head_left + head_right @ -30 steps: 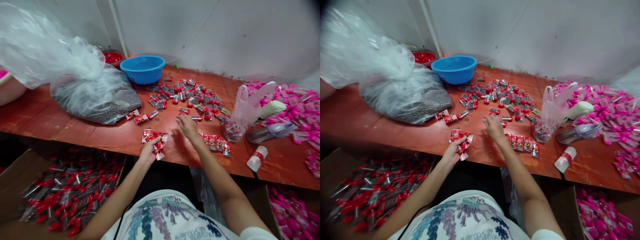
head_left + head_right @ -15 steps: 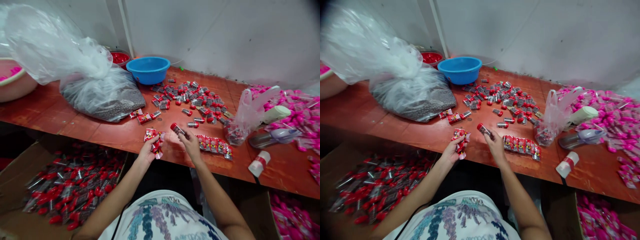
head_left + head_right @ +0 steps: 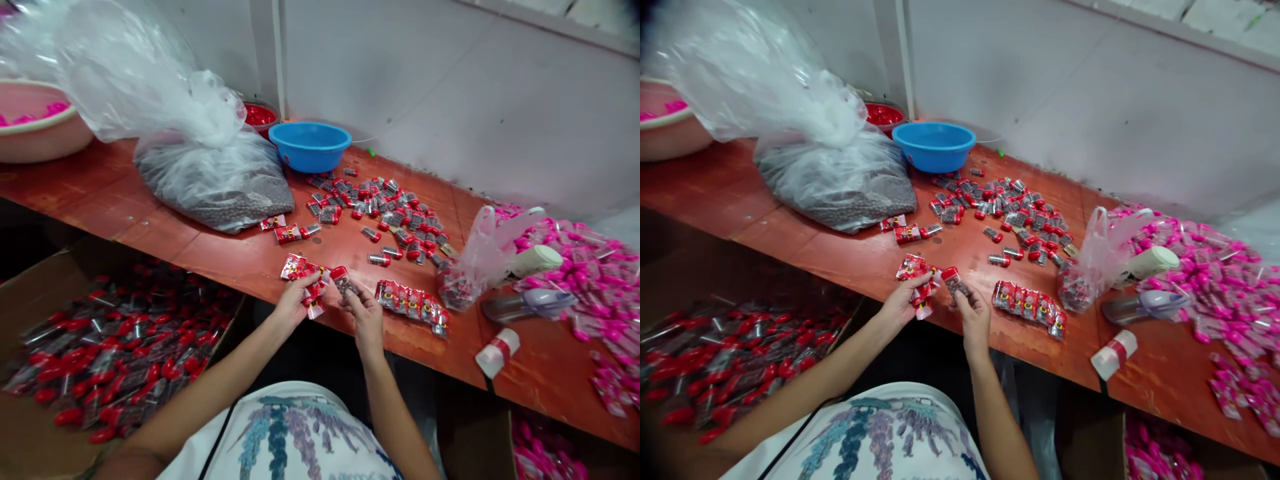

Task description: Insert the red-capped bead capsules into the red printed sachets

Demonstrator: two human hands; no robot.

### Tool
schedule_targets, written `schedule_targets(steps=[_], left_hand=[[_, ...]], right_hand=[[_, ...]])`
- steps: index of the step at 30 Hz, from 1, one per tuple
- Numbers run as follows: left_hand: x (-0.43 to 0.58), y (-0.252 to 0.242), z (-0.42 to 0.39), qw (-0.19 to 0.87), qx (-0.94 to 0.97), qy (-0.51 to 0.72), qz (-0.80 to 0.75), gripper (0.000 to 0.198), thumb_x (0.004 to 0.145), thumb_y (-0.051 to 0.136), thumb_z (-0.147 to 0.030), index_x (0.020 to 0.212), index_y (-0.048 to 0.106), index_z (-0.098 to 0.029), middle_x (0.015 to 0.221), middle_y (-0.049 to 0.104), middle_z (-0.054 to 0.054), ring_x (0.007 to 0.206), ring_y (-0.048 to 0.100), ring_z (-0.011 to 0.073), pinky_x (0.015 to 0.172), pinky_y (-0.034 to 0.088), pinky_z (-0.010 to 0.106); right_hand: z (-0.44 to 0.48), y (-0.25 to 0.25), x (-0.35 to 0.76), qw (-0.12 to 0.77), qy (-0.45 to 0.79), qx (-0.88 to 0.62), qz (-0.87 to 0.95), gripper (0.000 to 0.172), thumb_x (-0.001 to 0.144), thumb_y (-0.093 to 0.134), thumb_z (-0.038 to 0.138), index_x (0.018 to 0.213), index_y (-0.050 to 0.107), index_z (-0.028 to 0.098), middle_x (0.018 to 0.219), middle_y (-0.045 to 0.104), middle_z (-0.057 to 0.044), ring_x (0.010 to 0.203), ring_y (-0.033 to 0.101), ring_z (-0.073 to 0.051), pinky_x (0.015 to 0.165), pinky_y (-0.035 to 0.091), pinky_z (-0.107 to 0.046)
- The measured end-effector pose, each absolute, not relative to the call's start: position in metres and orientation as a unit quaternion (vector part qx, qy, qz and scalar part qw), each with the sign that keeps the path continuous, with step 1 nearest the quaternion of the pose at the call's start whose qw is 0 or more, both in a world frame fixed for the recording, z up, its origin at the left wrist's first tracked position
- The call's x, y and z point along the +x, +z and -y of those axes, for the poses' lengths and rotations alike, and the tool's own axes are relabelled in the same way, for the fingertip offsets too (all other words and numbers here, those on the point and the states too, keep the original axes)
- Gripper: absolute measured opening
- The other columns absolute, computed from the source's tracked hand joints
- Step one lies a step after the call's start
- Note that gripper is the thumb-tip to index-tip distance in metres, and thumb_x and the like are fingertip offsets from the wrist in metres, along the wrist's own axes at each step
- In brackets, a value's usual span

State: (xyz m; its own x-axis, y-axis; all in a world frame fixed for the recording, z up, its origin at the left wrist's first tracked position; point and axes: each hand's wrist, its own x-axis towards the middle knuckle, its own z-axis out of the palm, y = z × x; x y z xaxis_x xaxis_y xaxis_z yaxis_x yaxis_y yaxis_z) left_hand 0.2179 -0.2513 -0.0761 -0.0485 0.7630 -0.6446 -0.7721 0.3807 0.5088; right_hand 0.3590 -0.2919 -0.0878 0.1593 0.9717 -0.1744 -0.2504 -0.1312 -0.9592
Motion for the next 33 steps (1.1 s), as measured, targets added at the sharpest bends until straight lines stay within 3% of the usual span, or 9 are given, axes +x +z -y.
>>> schedule_targets(steps=[8,19,23,33], left_hand=[[0.221,-0.083,0.252,0.683,0.026,0.572,-0.452,0.01,0.064,0.07,-0.002,0.069,0.064,-0.009,0.061,0.067,0.005,0.048,0.062,0.0136,0.047,0.054,0.023],[0.216,-0.075,0.255,0.657,0.042,0.601,-0.454,0.02,0.056,0.077,-0.005,0.07,0.063,-0.011,0.062,0.067,0.003,0.051,0.062,0.0148,0.048,0.054,0.025],[0.213,-0.074,0.258,0.653,0.104,0.614,-0.432,0.028,0.053,0.081,-0.01,0.075,0.064,-0.013,0.069,0.069,0.003,0.058,0.065,0.0159,0.054,0.055,0.026],[0.213,-0.067,0.266,0.655,0.193,0.609,-0.405,0.031,0.047,0.082,-0.008,0.067,0.061,-0.014,0.062,0.064,-0.001,0.054,0.058,0.011,0.056,0.048,0.022]], right_hand=[[0.291,-0.09,0.358,0.586,0.555,-0.508,0.303,0.039,0.071,0.071,0.034,0.107,0.066,0.018,0.084,0.067,-0.001,0.062,0.059,-0.011,0.061,0.051,-0.025],[0.297,-0.091,0.353,0.549,0.543,-0.528,0.354,0.04,0.071,0.07,0.033,0.107,0.067,0.019,0.096,0.069,-0.004,0.066,0.062,-0.014,0.063,0.053,-0.029],[0.298,-0.09,0.356,0.537,0.544,-0.525,0.374,0.039,0.07,0.071,0.033,0.107,0.068,0.02,0.092,0.07,-0.003,0.065,0.062,-0.014,0.062,0.053,-0.029],[0.3,-0.081,0.37,0.497,0.566,-0.499,0.428,0.034,0.071,0.071,0.03,0.105,0.07,0.024,0.089,0.071,0.0,0.064,0.061,-0.014,0.065,0.052,-0.03]])
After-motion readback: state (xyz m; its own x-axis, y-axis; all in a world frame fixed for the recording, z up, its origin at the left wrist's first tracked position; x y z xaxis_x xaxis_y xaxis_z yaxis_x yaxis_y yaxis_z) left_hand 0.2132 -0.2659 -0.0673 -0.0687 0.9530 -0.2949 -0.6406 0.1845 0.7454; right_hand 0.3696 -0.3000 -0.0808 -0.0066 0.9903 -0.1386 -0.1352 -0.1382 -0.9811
